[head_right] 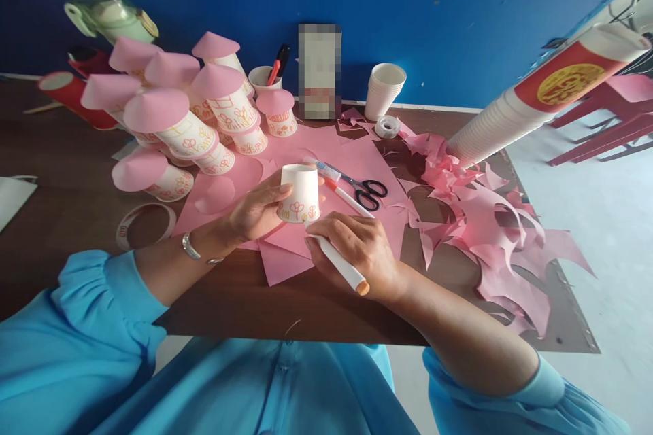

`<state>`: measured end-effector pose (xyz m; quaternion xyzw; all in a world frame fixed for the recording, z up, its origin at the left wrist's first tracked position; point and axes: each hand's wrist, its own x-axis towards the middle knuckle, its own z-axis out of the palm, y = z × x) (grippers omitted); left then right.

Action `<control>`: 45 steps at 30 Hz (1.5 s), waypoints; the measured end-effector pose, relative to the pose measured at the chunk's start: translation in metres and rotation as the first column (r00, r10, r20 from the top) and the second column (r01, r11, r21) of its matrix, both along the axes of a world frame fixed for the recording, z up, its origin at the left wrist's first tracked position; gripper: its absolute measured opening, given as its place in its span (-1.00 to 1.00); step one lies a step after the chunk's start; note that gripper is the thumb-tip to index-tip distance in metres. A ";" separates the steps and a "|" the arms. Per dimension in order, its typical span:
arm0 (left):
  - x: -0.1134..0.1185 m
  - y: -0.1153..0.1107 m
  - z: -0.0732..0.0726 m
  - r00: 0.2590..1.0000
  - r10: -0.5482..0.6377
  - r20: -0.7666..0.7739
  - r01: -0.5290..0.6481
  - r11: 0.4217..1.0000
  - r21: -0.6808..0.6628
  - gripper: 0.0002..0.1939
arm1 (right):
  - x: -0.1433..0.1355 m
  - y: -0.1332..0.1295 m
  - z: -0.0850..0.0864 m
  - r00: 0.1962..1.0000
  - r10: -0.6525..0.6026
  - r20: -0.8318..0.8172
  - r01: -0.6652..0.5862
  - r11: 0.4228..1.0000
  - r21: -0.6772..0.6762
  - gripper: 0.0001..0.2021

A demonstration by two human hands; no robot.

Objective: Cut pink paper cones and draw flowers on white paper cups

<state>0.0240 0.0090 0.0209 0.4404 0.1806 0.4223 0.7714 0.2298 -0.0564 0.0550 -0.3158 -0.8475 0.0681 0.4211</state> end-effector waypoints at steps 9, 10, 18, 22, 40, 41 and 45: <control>0.001 -0.001 0.002 0.999 0.002 -0.040 -0.001 1.000 0.020 -0.58 | -0.001 0.001 -0.002 1.000 0.013 -0.017 -0.013 1.000 -0.007 -0.85; 0.001 -0.001 0.002 0.999 -0.003 -0.040 0.004 1.000 0.020 -0.59 | -0.001 0.001 -0.002 1.000 0.013 -0.017 -0.013 1.000 -0.008 -0.84; 0.001 -0.001 0.005 0.998 -0.033 -0.062 0.036 0.998 0.058 -0.58 | 0.001 0.002 -0.004 0.999 0.033 -0.001 -0.033 0.999 -0.026 -0.88; 0.001 -0.002 0.003 0.999 -0.032 -0.015 0.032 0.999 0.028 -0.61 | 0.001 0.002 -0.001 0.999 0.035 0.017 -0.034 0.999 -0.034 -0.90; 0.000 0.005 -0.004 1.000 -0.011 0.029 0.013 0.996 -0.085 -0.52 | 0.002 0.002 0.010 0.992 -0.047 -0.118 0.045 0.999 -0.014 -0.79; 0.000 0.005 -0.005 0.999 -0.006 0.044 0.010 0.996 -0.089 -0.52 | 0.002 0.002 0.009 0.991 -0.051 -0.125 0.049 0.999 -0.022 -0.78; 0.000 0.004 -0.005 0.999 -0.019 0.038 0.018 1.000 0.010 -0.48 | 0.000 0.001 0.005 0.988 -0.021 -0.153 0.015 0.999 -0.041 -0.78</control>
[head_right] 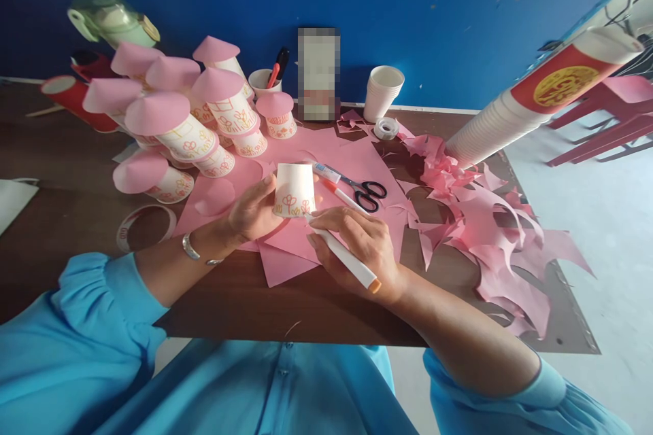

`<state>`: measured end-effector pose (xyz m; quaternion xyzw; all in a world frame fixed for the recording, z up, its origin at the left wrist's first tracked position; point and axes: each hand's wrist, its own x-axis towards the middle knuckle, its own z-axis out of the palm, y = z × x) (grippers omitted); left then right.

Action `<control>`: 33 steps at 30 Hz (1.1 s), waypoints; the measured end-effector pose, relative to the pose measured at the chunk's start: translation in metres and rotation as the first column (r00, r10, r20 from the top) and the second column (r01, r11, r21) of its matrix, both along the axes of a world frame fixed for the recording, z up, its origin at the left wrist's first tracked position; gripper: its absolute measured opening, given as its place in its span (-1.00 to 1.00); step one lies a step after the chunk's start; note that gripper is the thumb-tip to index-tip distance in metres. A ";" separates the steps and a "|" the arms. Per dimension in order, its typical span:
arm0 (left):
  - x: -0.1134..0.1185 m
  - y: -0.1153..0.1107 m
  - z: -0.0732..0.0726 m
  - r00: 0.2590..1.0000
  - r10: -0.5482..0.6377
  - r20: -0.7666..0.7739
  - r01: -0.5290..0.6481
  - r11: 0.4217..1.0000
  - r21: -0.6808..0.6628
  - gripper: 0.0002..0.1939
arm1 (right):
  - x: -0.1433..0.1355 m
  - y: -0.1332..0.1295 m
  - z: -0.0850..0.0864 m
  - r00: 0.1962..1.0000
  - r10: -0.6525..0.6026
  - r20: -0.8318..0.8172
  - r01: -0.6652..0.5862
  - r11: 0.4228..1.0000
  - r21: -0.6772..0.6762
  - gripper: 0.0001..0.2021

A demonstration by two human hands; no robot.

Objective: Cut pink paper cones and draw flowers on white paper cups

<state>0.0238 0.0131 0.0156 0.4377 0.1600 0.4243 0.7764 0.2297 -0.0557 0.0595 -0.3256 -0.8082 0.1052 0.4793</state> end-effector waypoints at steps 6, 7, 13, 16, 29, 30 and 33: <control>-0.003 -0.002 0.001 0.996 0.040 -0.082 -0.040 0.999 0.000 -0.58 | -0.002 -0.003 -0.004 1.000 0.008 0.017 -0.008 1.000 -0.003 -0.77; -0.003 -0.002 0.001 0.997 0.037 -0.075 -0.038 0.999 -0.009 -0.58 | -0.002 -0.003 -0.004 1.000 0.005 0.018 -0.005 1.000 -0.004 -0.77; 0.002 0.000 0.005 0.997 0.070 -0.032 -0.073 0.993 -0.096 -0.58 | -0.002 -0.003 -0.002 0.999 0.035 0.030 -0.034 0.999 -0.016 -0.79; 0.002 0.000 0.006 0.998 0.063 -0.011 -0.064 0.986 -0.157 -0.60 | -0.002 -0.003 -0.002 0.999 0.040 0.035 -0.040 0.999 -0.005 -0.81; 0.000 -0.003 0.001 0.997 0.061 -0.056 -0.065 0.995 -0.070 -0.60 | -0.003 -0.002 -0.005 0.996 0.060 0.062 -0.062 0.997 0.037 -0.83; 0.000 -0.003 0.002 0.997 0.058 -0.056 -0.061 0.996 -0.071 -0.59 | -0.002 -0.001 -0.005 0.996 0.060 0.063 -0.063 0.997 0.039 -0.83; 0.000 -0.003 0.004 0.997 0.046 -0.059 -0.051 0.996 -0.074 -0.57 | -0.002 -0.001 -0.006 0.995 0.063 0.071 -0.066 0.997 0.035 -0.84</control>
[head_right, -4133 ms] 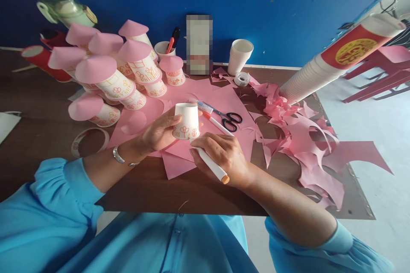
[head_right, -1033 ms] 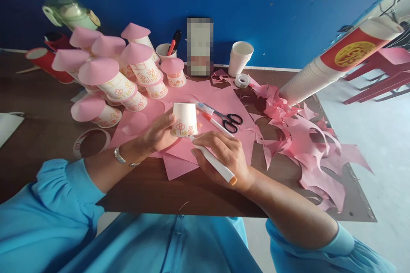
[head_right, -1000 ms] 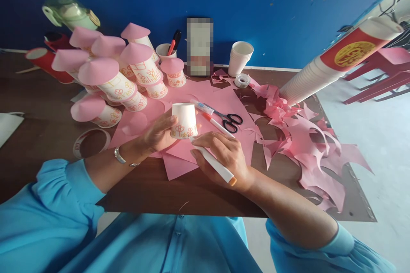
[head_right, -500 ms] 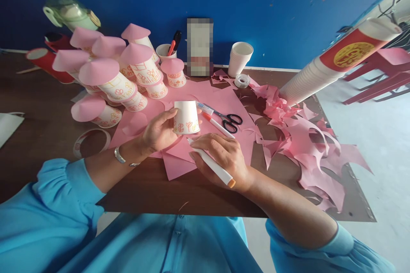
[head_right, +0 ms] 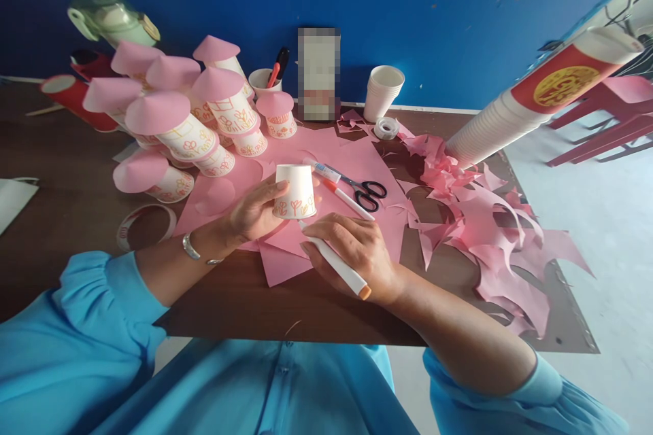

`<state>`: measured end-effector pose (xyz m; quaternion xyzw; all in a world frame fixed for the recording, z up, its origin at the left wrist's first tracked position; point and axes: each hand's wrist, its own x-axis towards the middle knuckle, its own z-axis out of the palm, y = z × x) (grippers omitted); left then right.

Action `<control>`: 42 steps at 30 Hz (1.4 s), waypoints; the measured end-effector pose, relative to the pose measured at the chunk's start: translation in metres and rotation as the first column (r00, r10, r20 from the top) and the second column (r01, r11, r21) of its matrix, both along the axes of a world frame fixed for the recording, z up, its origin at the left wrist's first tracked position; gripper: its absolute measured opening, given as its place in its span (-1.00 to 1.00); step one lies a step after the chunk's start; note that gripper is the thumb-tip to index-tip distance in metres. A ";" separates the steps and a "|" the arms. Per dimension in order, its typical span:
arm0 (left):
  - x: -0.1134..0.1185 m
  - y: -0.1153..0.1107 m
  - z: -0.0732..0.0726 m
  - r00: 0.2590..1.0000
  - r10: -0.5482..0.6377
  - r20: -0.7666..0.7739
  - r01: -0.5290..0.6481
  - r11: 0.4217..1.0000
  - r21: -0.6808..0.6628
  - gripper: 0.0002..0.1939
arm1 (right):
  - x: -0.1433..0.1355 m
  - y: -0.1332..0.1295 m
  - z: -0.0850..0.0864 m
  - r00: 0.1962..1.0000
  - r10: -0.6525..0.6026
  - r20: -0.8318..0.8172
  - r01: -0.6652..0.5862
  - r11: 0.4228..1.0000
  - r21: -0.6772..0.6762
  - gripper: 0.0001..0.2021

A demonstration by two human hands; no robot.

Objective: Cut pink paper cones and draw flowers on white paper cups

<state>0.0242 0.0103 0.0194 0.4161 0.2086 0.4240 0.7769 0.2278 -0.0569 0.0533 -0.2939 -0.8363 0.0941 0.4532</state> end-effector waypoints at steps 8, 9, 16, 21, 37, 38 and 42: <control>0.000 0.000 0.001 1.000 0.001 0.010 -0.001 1.000 -0.008 -0.59 | 0.000 0.000 0.003 0.999 0.003 0.032 -0.004 1.000 0.017 -0.88; 0.001 0.000 0.001 1.000 0.001 0.010 -0.001 1.000 -0.005 -0.59 | 0.000 0.000 0.003 0.999 0.001 0.034 -0.002 1.000 0.020 -0.88; 0.000 -0.002 0.004 1.000 0.010 -0.023 -0.010 1.000 0.017 -0.60 | 0.001 0.000 0.003 0.999 0.000 0.040 -0.001 1.000 0.025 -0.88; 0.000 -0.002 0.002 0.999 -0.024 -0.033 0.026 0.998 0.059 -0.57 | 0.000 0.000 0.002 0.999 -0.004 0.047 0.003 1.000 0.030 -0.88; -0.001 -0.003 0.001 1.000 -0.029 -0.011 0.030 0.998 0.055 -0.63 | 0.000 0.001 0.003 0.998 -0.028 0.051 0.026 0.999 0.040 -0.87; -0.001 -0.003 0.000 1.000 -0.028 -0.012 0.029 0.998 0.056 -0.63 | 0.000 0.001 0.003 0.998 -0.027 0.051 0.025 0.999 0.040 -0.87; -0.001 -0.001 -0.003 1.000 -0.030 -0.002 0.030 0.998 0.062 -0.61 | 0.001 0.001 0.002 0.999 -0.023 0.042 0.022 0.999 0.032 -0.86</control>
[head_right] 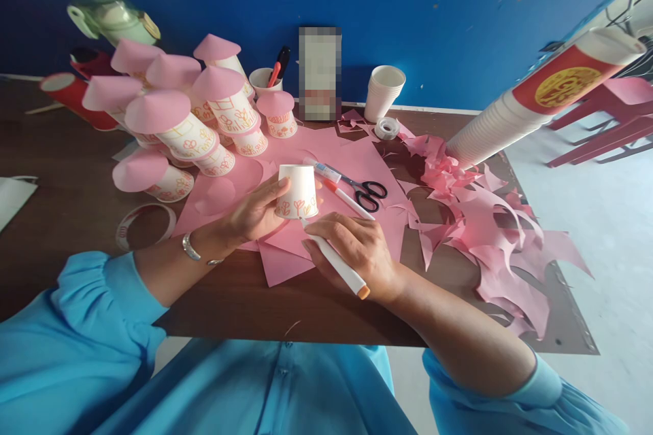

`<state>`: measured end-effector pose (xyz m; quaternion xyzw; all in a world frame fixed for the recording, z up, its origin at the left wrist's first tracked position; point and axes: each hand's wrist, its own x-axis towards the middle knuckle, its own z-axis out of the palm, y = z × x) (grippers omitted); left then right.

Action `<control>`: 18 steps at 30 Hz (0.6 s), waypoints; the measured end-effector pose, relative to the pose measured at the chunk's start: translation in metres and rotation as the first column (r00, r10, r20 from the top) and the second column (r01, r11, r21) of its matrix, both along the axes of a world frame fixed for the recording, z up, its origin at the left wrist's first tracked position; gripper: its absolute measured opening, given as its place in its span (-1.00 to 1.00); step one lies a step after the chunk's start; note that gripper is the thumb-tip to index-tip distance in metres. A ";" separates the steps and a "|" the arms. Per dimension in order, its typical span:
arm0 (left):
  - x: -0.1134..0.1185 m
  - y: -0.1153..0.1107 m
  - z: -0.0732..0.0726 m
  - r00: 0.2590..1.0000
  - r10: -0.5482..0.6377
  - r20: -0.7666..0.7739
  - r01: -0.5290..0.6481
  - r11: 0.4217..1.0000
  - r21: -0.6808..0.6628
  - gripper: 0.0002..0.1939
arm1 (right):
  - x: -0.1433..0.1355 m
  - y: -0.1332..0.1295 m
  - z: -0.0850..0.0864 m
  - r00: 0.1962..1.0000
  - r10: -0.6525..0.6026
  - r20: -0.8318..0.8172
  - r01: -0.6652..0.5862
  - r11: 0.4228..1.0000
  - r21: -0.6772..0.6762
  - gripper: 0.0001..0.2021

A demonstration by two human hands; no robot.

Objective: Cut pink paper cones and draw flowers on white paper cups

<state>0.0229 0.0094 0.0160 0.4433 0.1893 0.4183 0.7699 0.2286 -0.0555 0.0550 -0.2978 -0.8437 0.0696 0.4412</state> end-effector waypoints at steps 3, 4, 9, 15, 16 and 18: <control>-0.001 0.001 -0.002 1.000 -0.020 -0.002 0.020 1.000 0.003 -0.60 | 0.000 0.001 -0.001 1.000 0.002 -0.010 -0.002 1.000 0.000 -0.86; -0.001 0.001 -0.002 1.000 -0.024 -0.006 0.024 1.000 0.005 -0.59 | 0.000 0.001 -0.001 1.000 0.003 -0.012 -0.003 1.000 0.001 -0.86; -0.001 0.000 -0.001 1.000 -0.003 -0.022 0.003 1.000 -0.006 -0.60 | -0.001 0.001 -0.003 1.000 0.008 -0.017 -0.008 1.000 -0.001 -0.85; 0.000 -0.001 0.002 1.000 -0.004 -0.029 0.004 1.000 0.004 -0.59 | -0.001 0.000 -0.005 1.000 0.006 -0.020 -0.006 1.000 -0.022 -0.83; 0.000 -0.001 0.003 1.000 0.002 -0.031 -0.002 1.000 -0.001 -0.58 | 0.000 0.000 -0.005 1.000 0.008 -0.018 -0.009 1.000 -0.024 -0.83; 0.000 -0.002 0.004 1.000 0.007 -0.029 -0.007 1.000 -0.002 -0.58 | 0.000 0.001 -0.006 1.000 0.015 -0.013 -0.016 0.999 -0.030 -0.83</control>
